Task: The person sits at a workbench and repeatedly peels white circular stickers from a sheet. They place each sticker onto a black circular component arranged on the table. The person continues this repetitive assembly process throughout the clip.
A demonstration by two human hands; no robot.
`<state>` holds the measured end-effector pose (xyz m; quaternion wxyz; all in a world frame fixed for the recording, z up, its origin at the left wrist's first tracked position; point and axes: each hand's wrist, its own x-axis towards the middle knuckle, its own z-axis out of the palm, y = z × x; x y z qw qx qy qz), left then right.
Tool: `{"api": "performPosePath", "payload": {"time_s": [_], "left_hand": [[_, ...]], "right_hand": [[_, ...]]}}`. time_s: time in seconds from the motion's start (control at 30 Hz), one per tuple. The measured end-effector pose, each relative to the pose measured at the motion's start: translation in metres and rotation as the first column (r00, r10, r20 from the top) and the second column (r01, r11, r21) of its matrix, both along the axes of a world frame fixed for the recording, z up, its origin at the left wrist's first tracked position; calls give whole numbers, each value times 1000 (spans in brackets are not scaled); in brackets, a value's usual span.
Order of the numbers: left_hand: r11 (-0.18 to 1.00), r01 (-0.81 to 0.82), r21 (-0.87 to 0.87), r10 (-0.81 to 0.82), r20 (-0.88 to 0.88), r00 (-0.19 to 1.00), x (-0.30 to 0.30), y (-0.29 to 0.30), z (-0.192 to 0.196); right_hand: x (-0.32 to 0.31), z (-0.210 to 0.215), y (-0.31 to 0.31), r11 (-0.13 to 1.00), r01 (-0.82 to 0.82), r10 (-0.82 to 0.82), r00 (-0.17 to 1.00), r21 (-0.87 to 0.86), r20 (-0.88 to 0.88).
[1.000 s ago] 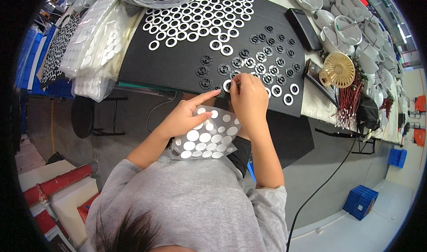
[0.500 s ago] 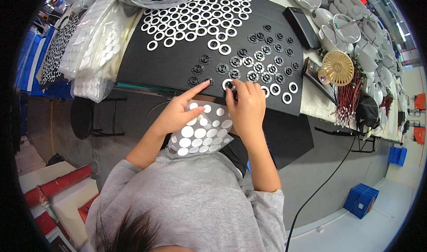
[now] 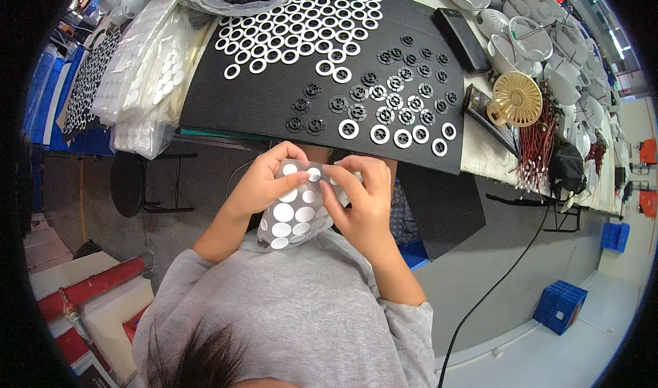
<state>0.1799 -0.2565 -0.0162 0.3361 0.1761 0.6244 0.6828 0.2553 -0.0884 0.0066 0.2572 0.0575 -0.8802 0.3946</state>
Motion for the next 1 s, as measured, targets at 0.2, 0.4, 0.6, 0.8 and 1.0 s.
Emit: {"api": "performPosePath", "payload": {"time_s": [0.2,0.4,0.6,0.8,1.0], "left_hand": [[1000,-7,15,5,110,994,0,-1,7],[960,40,278,-129,310,942,1,-7,2],[864,107,491,-351,438,827,0,-14,-6],[882,218,418,-352,277,894,7,-14,-5],[937,137,323,-247,331,911,6,-12,-1]], "right_hand": [[12,-14,11,974,53,-41,998,-221,57],[27,-18,4,925,33,16,992,-379,126],[32,-25,-3,911,62,14,983,-407,182],[32,-23,-4,925,26,16,994,-380,108],[35,-29,-2,935,21,28,991,-355,134]]}}
